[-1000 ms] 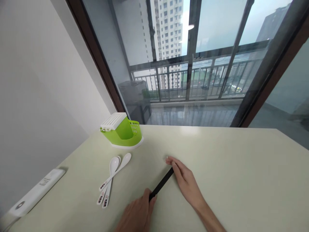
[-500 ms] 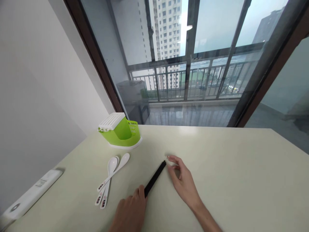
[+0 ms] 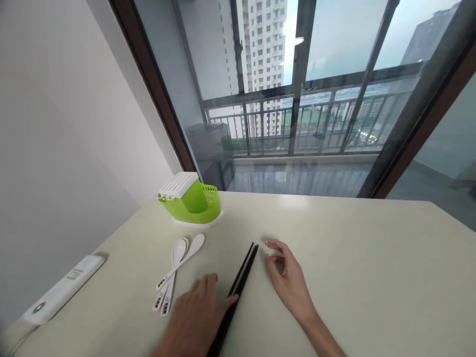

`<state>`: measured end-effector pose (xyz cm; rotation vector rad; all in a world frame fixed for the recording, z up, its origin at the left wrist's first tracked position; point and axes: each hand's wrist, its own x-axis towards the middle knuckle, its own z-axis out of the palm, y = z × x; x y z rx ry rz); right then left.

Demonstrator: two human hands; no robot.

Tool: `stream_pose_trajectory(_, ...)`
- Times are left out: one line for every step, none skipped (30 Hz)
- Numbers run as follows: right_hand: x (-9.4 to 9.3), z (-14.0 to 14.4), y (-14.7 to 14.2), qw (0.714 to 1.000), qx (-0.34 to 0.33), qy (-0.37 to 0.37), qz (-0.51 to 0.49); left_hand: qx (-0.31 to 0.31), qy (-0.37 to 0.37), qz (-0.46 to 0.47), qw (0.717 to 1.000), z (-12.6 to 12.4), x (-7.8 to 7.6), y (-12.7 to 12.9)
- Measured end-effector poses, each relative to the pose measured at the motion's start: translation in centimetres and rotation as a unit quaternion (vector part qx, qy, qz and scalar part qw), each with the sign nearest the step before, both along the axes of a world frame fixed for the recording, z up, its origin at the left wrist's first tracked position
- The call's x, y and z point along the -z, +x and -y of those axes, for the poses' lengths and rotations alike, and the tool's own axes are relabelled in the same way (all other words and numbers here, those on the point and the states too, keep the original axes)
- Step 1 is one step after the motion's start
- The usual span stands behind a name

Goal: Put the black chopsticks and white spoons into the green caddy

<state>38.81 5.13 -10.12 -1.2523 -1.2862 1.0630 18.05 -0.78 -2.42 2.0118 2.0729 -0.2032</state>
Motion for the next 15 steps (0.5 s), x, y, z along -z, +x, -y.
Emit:
stream_pose_trajectory(0.0, 0.0, 0.0, 1.000, 0.007, -0.003, 0.000, -0.009, 0.031, -0.023, 0.999, -0.3, -0.4, -1.1)
stream_pose_trajectory(0.0, 0.1, 0.0, 1.000, 0.015, -0.006, 0.000, -0.020, 0.070, -0.053, 0.996, -0.6, -0.7, -2.2)
stream_pose_trajectory(0.0, 0.1, 0.0, 1.000, 0.024, -0.006, -0.001, -0.031, 0.110, -0.086, 0.990, -1.0, -0.9, -3.4)
stream_pose_trajectory(0.1, 0.1, 0.1, 0.999, 0.032, -0.005, -0.003, -0.043, 0.144, -0.116, 0.982, -1.3, -1.0, -4.7)
stream_pose_trajectory(0.2, 0.1, 0.1, 0.999, 0.040, -0.004, -0.005, -0.055, 0.166, -0.139, 0.975, -1.6, -0.9, -5.8)
stream_pose_trajectory(0.3, 0.1, 0.1, 0.999, 0.047, -0.004, -0.008, -0.068, 0.180, -0.156, 0.969, -1.9, -0.8, -6.9)
stream_pose_trajectory(0.4, 0.0, 0.1, 0.999, 0.052, -0.003, -0.011, -0.082, 0.187, -0.168, 0.965, -2.1, -0.7, -7.8)
stream_pose_trajectory(0.6, 0.0, 0.1, 0.998, 0.056, -0.002, -0.014, -0.095, 0.187, -0.174, 0.962, -2.2, -0.5, -8.6)
stream_pose_trajectory(0.7, 0.0, 0.1, 0.998, 0.058, -0.001, -0.016, -0.106, 0.180, -0.177, 0.962, -2.3, -0.4, -9.2)
stream_pose_trajectory(0.8, -0.1, 0.1, 0.998, 0.059, 0.001, -0.018, -0.114, 0.169, -0.178, 0.963, -2.4, -0.2, -9.7)
stream_pose_trajectory(0.8, -0.1, 0.1, 0.998, 0.059, 0.003, -0.019, -0.117, 0.153, -0.176, 0.965, -2.4, -0.2, -10.0)
stream_pose_trajectory(0.9, -0.2, 0.1, 0.998, 0.058, 0.005, -0.020, -0.117, 0.136, -0.176, 0.968, -2.4, -0.1, -10.2)
stream_pose_trajectory(0.9, -0.2, 0.1, 0.998, 0.059, 0.007, -0.020, -0.115, 0.121, -0.179, 0.970, -2.4, 0.0, -10.3)
stream_pose_trajectory(0.9, -0.2, 0.1, 0.998, 0.060, 0.007, -0.020, -0.111, 0.109, -0.187, 0.970, -2.4, 0.0, -10.3)
stream_pose_trajectory(0.9, -0.2, 0.1, 0.998, 0.060, 0.006, -0.020, -0.106, 0.103, -0.197, 0.969, -2.5, 0.1, -10.3)
